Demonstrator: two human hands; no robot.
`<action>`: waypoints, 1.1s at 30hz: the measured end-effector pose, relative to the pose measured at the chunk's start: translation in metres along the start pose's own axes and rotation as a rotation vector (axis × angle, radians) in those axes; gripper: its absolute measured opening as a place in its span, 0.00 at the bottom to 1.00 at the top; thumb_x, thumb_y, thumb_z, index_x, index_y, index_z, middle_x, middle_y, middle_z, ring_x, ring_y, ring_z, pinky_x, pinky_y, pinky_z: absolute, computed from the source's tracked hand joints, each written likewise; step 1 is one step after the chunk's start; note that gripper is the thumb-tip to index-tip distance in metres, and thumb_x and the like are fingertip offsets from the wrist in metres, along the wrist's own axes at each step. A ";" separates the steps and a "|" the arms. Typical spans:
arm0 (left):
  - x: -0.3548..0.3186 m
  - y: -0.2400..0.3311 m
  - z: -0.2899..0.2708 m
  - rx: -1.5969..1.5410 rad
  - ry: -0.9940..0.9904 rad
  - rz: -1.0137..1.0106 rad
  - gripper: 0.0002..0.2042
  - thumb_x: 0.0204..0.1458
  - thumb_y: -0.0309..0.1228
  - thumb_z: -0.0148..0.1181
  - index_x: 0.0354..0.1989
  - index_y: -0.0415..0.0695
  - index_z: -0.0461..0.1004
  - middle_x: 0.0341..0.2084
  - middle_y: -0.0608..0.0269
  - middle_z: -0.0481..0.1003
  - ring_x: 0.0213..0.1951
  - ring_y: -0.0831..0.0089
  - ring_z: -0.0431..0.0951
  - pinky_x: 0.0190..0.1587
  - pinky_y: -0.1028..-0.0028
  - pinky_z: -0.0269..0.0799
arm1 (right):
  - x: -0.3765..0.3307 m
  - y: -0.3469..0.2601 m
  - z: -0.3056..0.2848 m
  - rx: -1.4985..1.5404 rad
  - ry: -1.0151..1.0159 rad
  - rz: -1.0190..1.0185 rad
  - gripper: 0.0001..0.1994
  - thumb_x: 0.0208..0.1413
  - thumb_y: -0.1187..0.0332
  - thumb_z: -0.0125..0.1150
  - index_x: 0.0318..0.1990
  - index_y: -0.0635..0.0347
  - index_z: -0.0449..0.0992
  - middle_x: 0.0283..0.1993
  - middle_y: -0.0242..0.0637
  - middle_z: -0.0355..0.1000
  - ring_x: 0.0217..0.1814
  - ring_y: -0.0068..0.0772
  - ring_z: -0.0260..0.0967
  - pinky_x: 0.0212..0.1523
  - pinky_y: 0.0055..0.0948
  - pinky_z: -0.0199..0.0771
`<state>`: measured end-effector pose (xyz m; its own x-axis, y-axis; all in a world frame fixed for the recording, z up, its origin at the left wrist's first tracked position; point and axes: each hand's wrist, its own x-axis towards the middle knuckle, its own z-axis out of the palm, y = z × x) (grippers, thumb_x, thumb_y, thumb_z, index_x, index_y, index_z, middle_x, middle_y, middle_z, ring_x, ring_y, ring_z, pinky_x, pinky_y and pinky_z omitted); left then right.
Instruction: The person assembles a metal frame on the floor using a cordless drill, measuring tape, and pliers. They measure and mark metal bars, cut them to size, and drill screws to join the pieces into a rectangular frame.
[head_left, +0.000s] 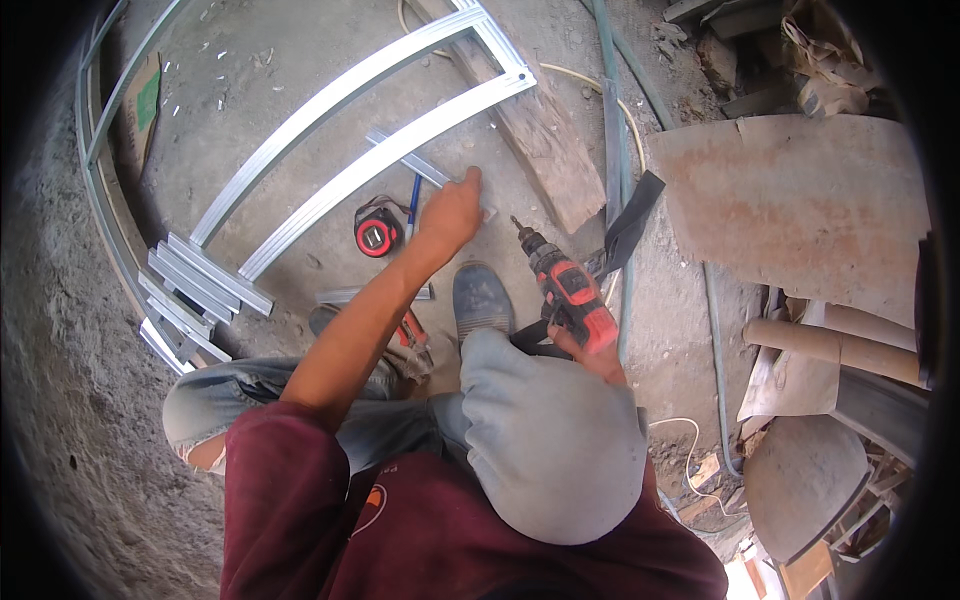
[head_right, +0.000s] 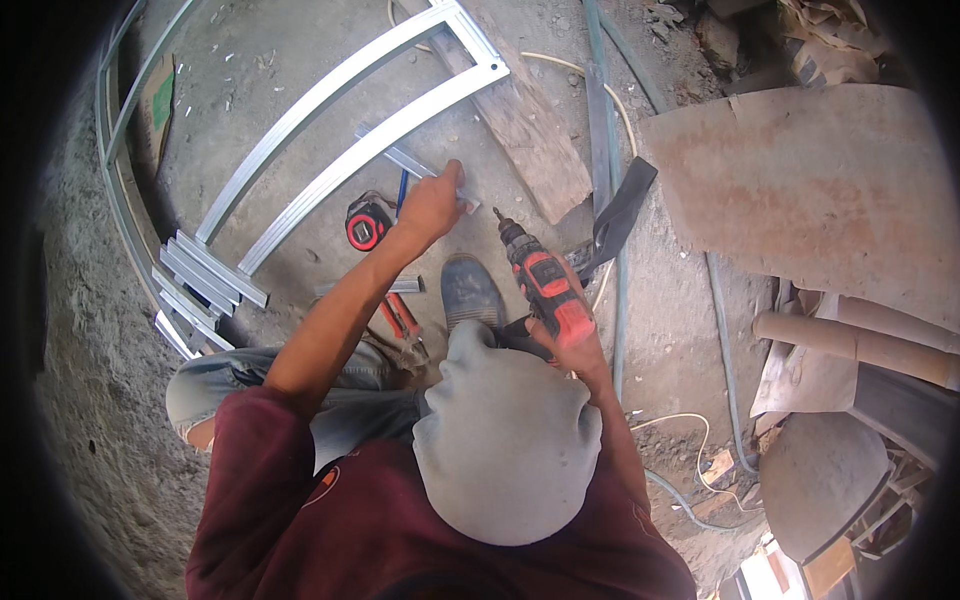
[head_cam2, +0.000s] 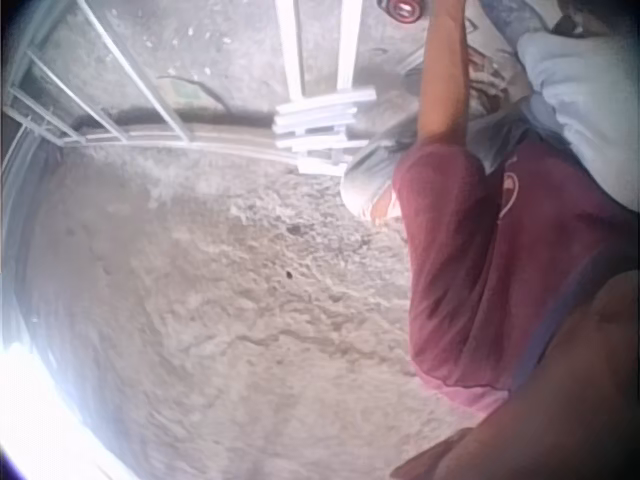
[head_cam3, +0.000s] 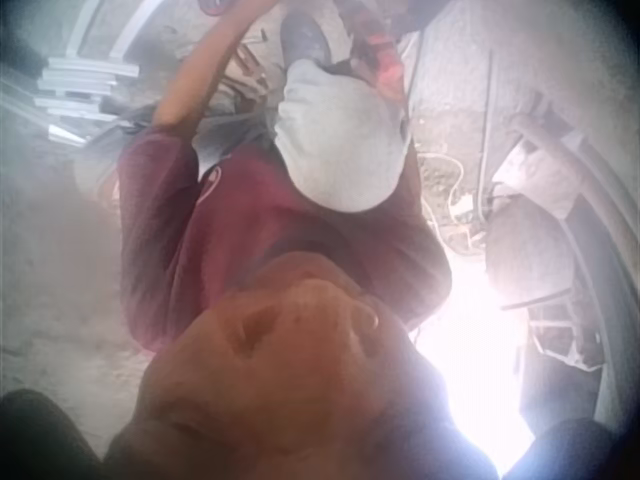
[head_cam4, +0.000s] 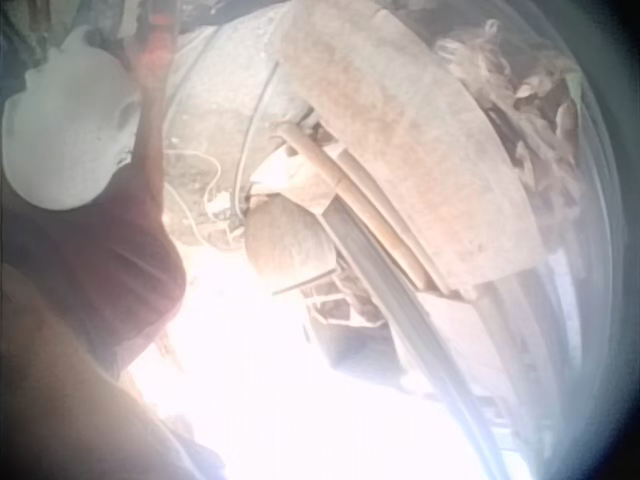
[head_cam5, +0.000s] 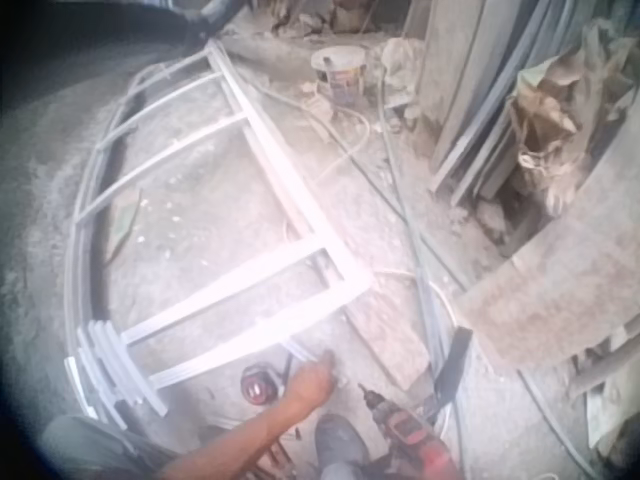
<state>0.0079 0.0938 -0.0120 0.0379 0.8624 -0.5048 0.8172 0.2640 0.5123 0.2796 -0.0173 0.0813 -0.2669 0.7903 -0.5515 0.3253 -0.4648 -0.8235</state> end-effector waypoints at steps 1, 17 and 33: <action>0.000 0.002 -0.002 0.007 -0.009 0.003 0.21 0.51 0.31 0.69 0.49 0.41 0.66 0.33 0.38 0.79 0.41 0.38 0.80 0.44 0.48 0.73 | 0.001 0.000 -0.001 -0.021 -0.011 -0.015 0.44 0.50 0.76 0.68 0.75 0.56 0.52 0.65 0.38 0.64 0.67 0.34 0.62 0.67 0.34 0.63; 0.008 0.023 -0.011 0.087 -0.139 -0.117 0.22 0.52 0.28 0.63 0.53 0.38 0.63 0.41 0.33 0.78 0.47 0.37 0.79 0.49 0.49 0.76 | 0.023 -0.002 0.000 -0.104 -0.006 -0.174 0.48 0.47 0.79 0.67 0.76 0.55 0.48 0.66 0.48 0.70 0.64 0.43 0.72 0.62 0.34 0.70; 0.010 0.047 -0.012 0.116 -0.093 -0.209 0.23 0.51 0.23 0.58 0.54 0.34 0.58 0.40 0.31 0.78 0.45 0.36 0.80 0.48 0.49 0.76 | 0.031 -0.001 0.006 -0.093 -0.029 -0.155 0.47 0.47 0.77 0.67 0.76 0.59 0.50 0.69 0.53 0.65 0.68 0.50 0.68 0.66 0.37 0.67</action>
<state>0.0399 0.1196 0.0156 -0.0905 0.7493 -0.6560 0.8733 0.3764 0.3094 0.2652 0.0054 0.0642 -0.3460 0.8370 -0.4240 0.3603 -0.2987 -0.8837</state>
